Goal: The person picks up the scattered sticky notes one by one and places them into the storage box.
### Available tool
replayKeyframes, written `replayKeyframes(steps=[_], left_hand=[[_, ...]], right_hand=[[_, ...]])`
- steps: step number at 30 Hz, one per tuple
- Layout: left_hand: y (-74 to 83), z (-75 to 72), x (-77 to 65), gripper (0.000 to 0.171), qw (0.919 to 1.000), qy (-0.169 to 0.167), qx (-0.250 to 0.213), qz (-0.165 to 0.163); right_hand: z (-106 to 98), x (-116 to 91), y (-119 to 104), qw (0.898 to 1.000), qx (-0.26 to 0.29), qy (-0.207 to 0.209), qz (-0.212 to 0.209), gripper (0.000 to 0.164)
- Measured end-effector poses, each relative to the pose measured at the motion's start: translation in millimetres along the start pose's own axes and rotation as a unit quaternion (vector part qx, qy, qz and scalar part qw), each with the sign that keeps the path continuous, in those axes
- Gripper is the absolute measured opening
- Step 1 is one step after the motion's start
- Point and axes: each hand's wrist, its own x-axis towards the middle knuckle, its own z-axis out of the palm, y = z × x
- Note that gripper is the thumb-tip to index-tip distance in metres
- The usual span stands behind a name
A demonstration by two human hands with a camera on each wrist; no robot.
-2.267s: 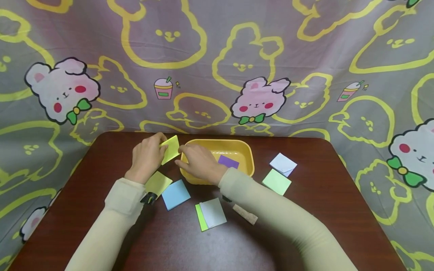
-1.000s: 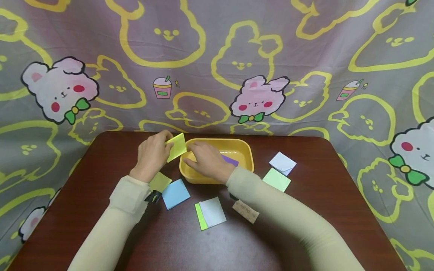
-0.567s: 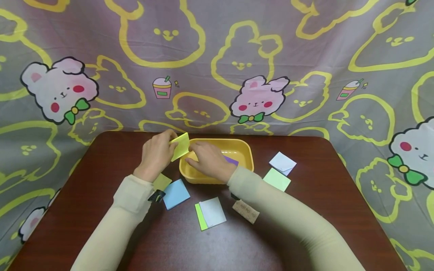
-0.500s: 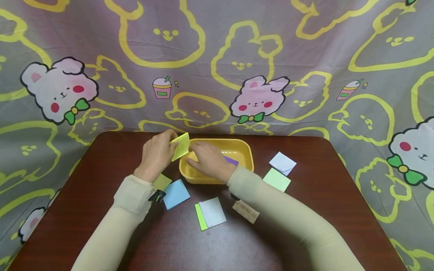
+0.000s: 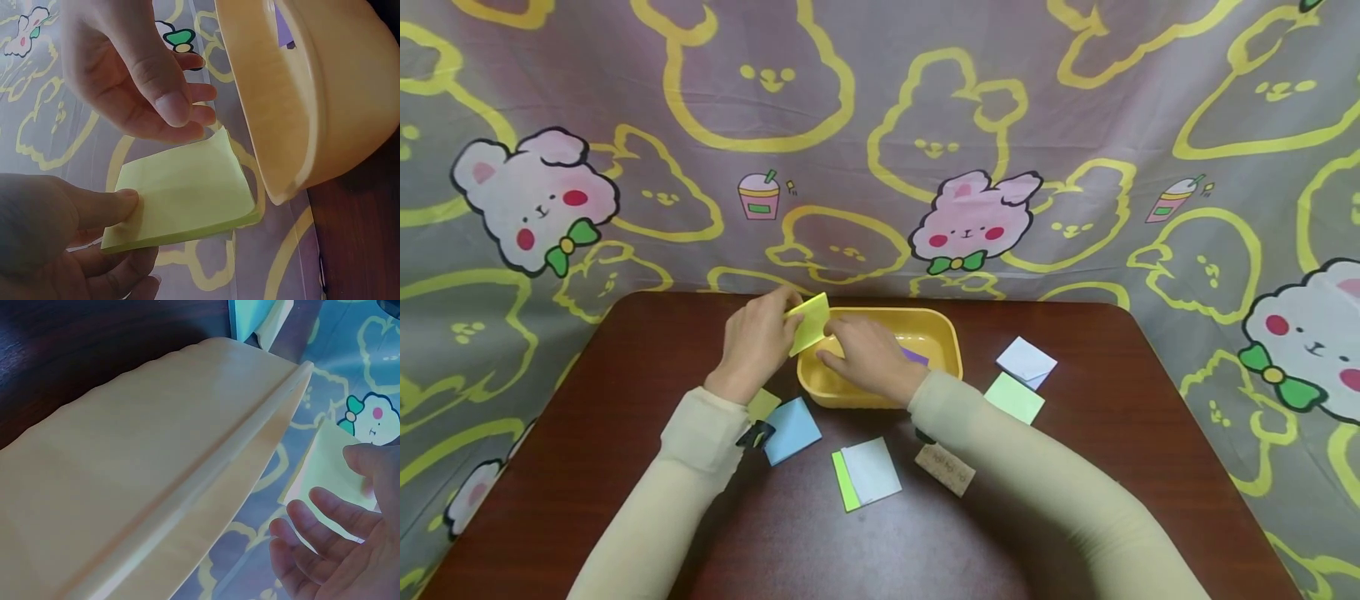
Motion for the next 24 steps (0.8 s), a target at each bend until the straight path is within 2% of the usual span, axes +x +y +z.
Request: replayKeyframes(steps=[24], left_hand=[[11.1,11.4,5.7,0.02,0.9998,0.001,-0.003,0.02]], right_hand=[[-3,-4,15,1.0,-0.012,-0.001,-0.002,0.039]])
